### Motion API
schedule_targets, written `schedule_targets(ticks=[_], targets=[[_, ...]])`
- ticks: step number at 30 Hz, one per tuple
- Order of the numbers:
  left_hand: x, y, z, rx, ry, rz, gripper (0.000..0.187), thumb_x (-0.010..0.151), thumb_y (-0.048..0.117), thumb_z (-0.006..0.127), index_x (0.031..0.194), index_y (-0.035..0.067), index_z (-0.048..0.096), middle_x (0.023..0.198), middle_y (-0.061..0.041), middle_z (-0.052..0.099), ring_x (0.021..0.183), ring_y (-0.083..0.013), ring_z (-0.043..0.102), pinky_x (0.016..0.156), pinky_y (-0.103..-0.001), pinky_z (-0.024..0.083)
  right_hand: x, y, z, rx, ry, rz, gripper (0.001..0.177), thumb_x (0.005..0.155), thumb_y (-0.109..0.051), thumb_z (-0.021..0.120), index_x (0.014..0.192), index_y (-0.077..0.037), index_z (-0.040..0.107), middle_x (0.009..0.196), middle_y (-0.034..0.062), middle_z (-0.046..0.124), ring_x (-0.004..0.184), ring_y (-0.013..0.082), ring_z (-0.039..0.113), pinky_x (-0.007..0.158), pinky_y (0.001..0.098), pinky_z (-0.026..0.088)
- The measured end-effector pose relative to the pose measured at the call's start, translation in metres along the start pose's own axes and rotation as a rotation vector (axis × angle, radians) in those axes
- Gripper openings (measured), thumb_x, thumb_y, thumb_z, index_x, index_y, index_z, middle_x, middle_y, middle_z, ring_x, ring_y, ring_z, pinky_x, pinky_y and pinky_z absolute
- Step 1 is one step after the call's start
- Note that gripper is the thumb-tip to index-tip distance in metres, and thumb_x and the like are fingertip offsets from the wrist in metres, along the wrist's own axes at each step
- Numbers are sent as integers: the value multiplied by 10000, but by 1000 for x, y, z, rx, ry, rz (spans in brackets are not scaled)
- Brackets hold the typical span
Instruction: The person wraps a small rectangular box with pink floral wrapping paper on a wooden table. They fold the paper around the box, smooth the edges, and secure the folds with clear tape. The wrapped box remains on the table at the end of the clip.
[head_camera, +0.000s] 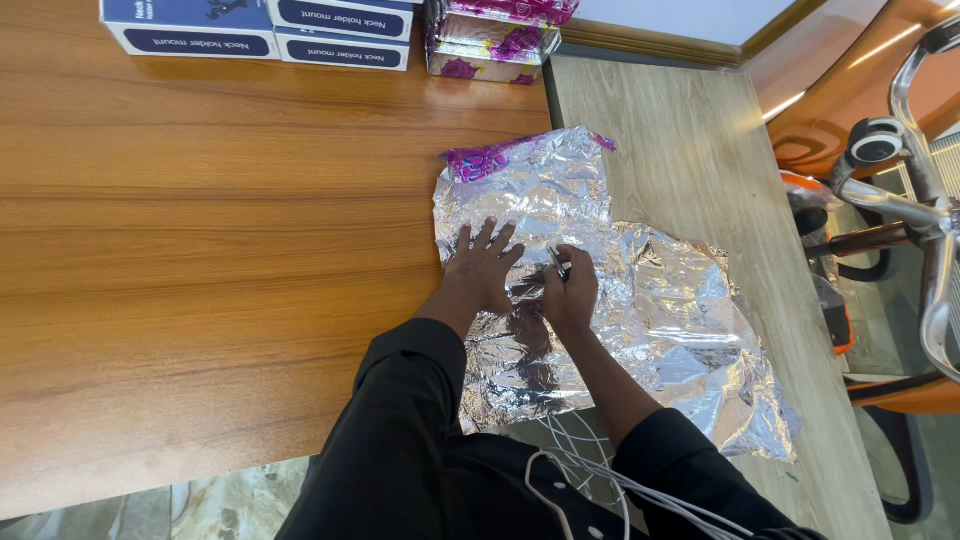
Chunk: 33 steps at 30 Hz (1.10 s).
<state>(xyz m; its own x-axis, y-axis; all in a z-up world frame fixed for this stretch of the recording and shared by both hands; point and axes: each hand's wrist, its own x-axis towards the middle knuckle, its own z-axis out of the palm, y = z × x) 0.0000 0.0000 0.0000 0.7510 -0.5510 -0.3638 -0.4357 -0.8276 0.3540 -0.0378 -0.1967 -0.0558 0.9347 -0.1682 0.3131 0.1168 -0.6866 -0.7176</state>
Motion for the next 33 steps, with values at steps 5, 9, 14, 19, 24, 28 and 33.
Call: schedule_targets(ticks=[5, 9, 14, 19, 24, 28, 33], targets=[[12, 7, -6, 19, 89, 37, 1028, 735, 466, 814, 1596, 223, 307, 1714, -113, 80, 1583, -354, 1, 1255, -593, 46, 9, 5, -5, -42, 15, -57, 325, 848, 1, 646, 1173, -11, 636, 1007, 117, 649, 798, 212, 620, 702, 350, 507], [12, 1, -4, -22, 167, 48, 988, 754, 475, 795, 1569, 173, 324, 1707, -122, 75, 1572, -351, 7, 1266, -558, 35, 16, 1, 0, -19, 11, -112, 320, 853, 6, 651, 1171, -8, 629, 1006, 118, 645, 806, 211, 625, 712, 345, 511], [-11, -31, 5, -62, 248, 7, 841, 853, 416, 727, 1537, 97, 356, 1683, -178, 118, 1560, -381, 34, 1244, -579, 67, 22, -22, 20, 19, -6, -172, 326, 854, 11, 652, 1179, -10, 637, 1013, 108, 651, 794, 186, 620, 700, 326, 511], [-39, -69, 17, -192, 409, -98, 728, 847, 308, 722, 1477, 65, 451, 1563, -174, 377, 1478, -364, 302, 1228, -534, 225, 18, -66, 57, 70, -118, -126, 320, 843, -3, 672, 1162, -16, 651, 1003, 106, 659, 692, 184, 591, 631, 321, 500], [-70, -107, 22, -470, 654, -195, 644, 771, 219, 774, 1352, 42, 560, 1362, -171, 560, 1301, -376, 486, 1077, -484, 414, 5, -110, 100, 118, -254, -190, 267, 854, 7, 694, 1119, -5, 664, 1023, 111, 707, 788, 176, 670, 675, 295, 535], [-101, -129, 14, -544, 574, -299, 526, 758, 204, 795, 1259, 128, 654, 1288, -95, 623, 1257, -321, 539, 1077, -448, 450, -9, -139, 133, 290, -420, -34, 239, 919, 3, 666, 1158, 5, 672, 1025, 112, 752, 877, 141, 726, 769, 265, 578], [-136, -151, 0, -597, 463, -386, 488, 776, 261, 825, 1226, 142, 682, 1257, -69, 640, 1253, -281, 542, 1103, -416, 443, -17, -169, 152, 502, -662, 204, 229, 994, -47, 628, 1218, -8, 657, 1099, 109, 751, 914, 128, 725, 767, 274, 579]])
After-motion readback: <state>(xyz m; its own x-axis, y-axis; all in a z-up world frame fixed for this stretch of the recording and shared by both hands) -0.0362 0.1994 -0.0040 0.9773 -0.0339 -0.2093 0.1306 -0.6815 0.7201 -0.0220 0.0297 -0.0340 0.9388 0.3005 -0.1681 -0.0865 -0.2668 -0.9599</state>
